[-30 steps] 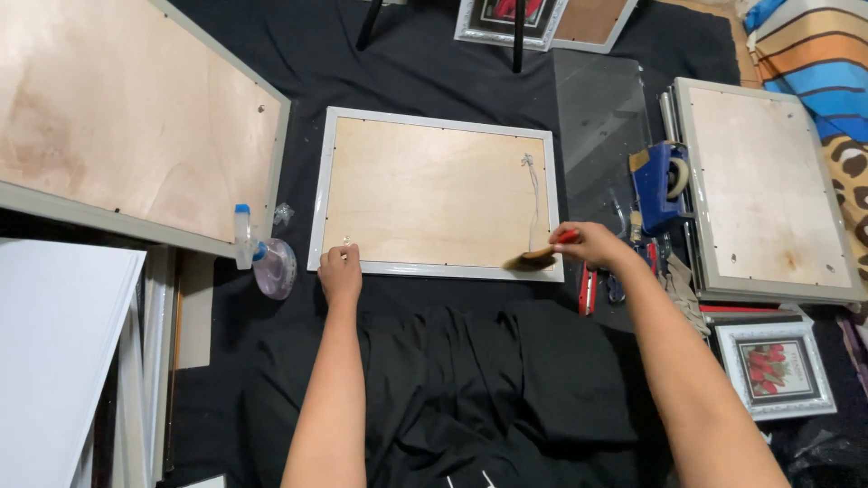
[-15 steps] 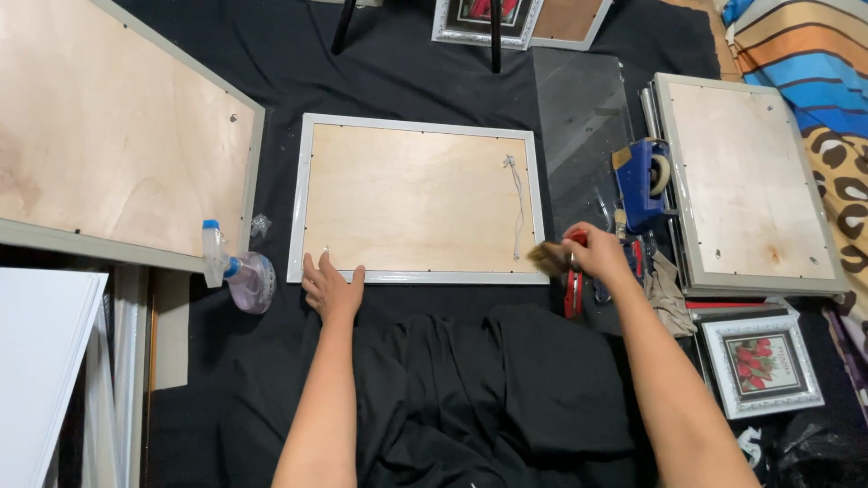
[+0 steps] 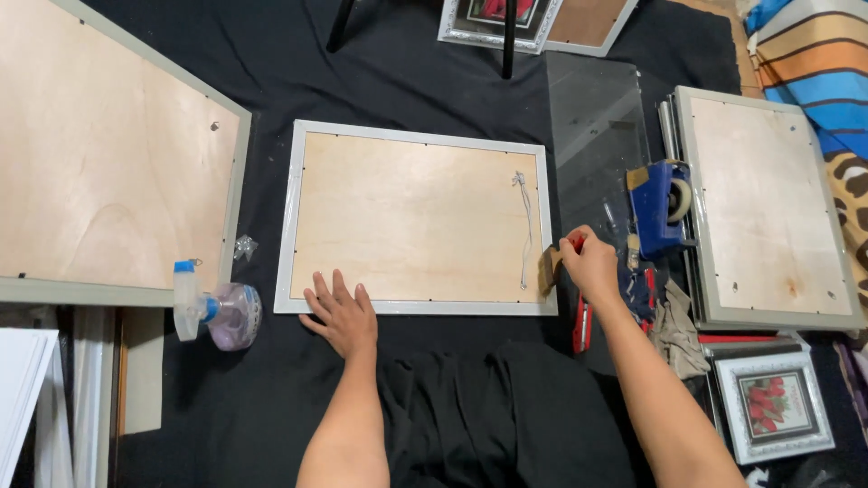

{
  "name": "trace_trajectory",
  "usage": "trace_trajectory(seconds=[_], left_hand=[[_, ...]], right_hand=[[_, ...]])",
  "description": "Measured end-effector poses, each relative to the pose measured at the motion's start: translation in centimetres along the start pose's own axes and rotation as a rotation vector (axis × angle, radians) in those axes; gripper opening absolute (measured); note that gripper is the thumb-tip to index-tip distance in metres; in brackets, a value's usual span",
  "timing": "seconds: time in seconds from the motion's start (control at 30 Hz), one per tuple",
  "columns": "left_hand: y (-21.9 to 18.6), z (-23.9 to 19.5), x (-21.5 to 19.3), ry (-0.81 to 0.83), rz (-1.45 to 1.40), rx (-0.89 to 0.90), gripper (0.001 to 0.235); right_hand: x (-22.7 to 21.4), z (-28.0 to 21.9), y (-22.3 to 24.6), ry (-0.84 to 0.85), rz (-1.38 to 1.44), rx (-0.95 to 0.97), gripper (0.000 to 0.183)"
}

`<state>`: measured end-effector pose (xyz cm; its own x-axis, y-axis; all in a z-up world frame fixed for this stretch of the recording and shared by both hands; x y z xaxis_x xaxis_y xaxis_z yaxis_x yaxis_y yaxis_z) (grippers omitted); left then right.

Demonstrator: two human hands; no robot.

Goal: The person places a wooden backing board onto a picture frame and uses a brush to press down the edges of the frame. The person then uses a utility knife to trim excess material along the frame's perimeter.

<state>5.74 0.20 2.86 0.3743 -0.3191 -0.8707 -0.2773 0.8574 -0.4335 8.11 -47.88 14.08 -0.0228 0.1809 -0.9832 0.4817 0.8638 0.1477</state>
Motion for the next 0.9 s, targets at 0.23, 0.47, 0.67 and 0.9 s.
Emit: trace_trajectory(seconds=[0.23, 0.47, 0.67, 0.9], left_hand=[[-0.8, 0.4, -0.6, -0.068, 0.051, 0.01, 0.044], [-1.2, 0.7, -0.7, -0.053, 0.172, 0.016, 0.05], [-0.9, 0.9, -0.2, -0.025, 0.173, 0.007, 0.053], [-0.3, 0.7, 0.3, 0.0, 0.13, -0.018, 0.055]], right_hand=[[-0.8, 11.4, 4.8, -0.107, -0.015, -0.064, 0.02], [-2.0, 20.4, 10.4, -0.221, 0.18, -0.244, 0.02], [-5.6, 18.8, 10.8, -0.476, 0.21, -0.281, 0.012], [0.2, 15.7, 8.9, -0.617, 0.286, -0.095, 0.028]])
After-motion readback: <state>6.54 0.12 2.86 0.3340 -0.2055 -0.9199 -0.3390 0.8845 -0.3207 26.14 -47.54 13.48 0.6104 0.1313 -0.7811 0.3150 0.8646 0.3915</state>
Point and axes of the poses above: each hand's wrist, its own z-axis towards the middle knuckle, its own x-axis out of the palm, y = z × x, the point moved 10 cm from there along z, towards the middle knuckle, and after that the axes turned 11 degrees about -z, right-handed, at the moved point
